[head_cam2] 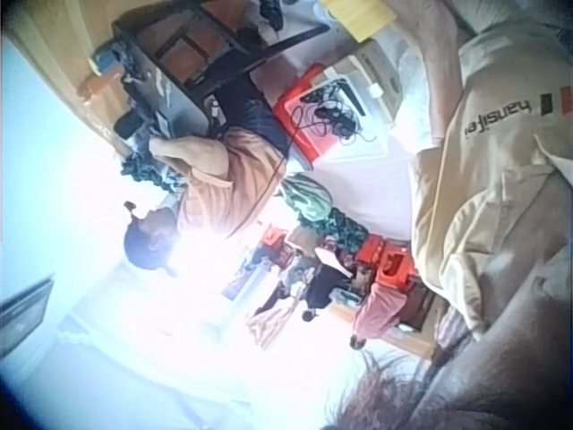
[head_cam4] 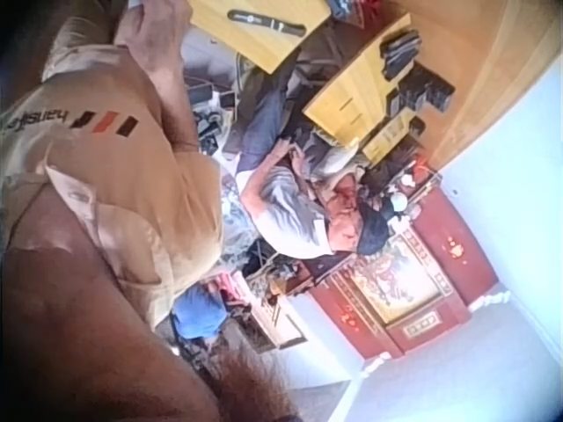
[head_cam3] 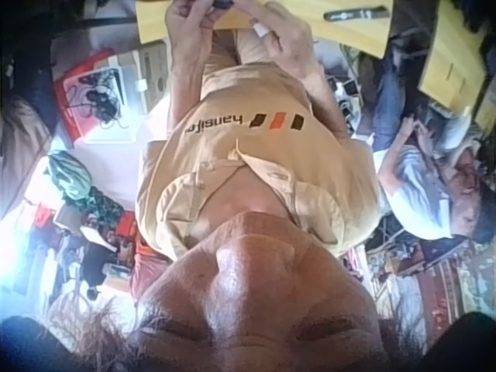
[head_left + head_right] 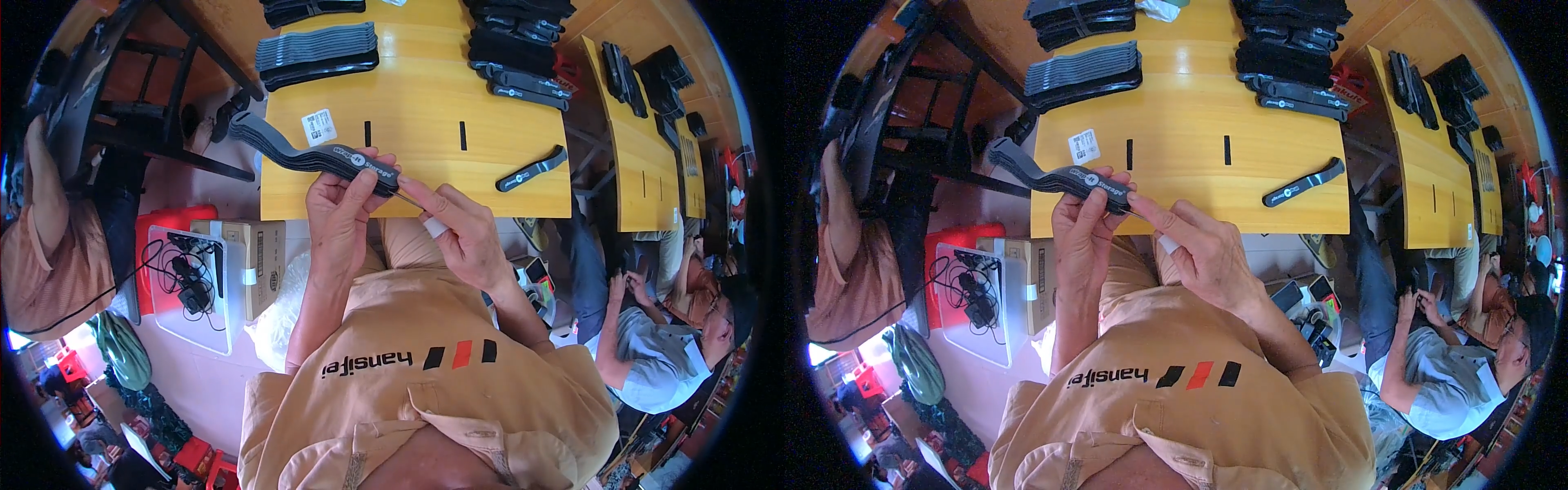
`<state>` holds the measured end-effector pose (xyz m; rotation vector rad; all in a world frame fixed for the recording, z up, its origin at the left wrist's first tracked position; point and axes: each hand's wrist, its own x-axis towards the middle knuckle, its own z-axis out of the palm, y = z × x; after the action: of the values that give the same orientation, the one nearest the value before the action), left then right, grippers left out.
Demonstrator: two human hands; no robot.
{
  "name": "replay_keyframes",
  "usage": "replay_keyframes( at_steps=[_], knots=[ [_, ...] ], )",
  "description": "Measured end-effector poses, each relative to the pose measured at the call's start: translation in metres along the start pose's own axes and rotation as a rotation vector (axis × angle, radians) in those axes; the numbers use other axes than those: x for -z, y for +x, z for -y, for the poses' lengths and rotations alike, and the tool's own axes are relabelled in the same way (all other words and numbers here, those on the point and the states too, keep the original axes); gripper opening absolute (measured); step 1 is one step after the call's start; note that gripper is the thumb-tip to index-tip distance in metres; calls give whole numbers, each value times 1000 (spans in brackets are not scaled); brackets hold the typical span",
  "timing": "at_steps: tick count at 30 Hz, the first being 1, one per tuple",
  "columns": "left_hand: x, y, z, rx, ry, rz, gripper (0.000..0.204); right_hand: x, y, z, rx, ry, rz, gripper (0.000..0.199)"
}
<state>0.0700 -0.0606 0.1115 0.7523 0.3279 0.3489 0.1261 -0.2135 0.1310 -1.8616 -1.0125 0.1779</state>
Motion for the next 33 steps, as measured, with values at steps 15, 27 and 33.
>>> replay_keyframes(
  at_steps=[15,27,33],
  knots=[
    [-8,-4,2,-135,218,-77,26,2,-4,1,-26,-193,10,64],
    [-9,-6,1,-128,193,-94,24,0,-6,-6,-27,-57,31,66],
    [-7,-6,3,-136,175,-81,24,1,-6,-5,-30,-60,43,66]
  ],
)
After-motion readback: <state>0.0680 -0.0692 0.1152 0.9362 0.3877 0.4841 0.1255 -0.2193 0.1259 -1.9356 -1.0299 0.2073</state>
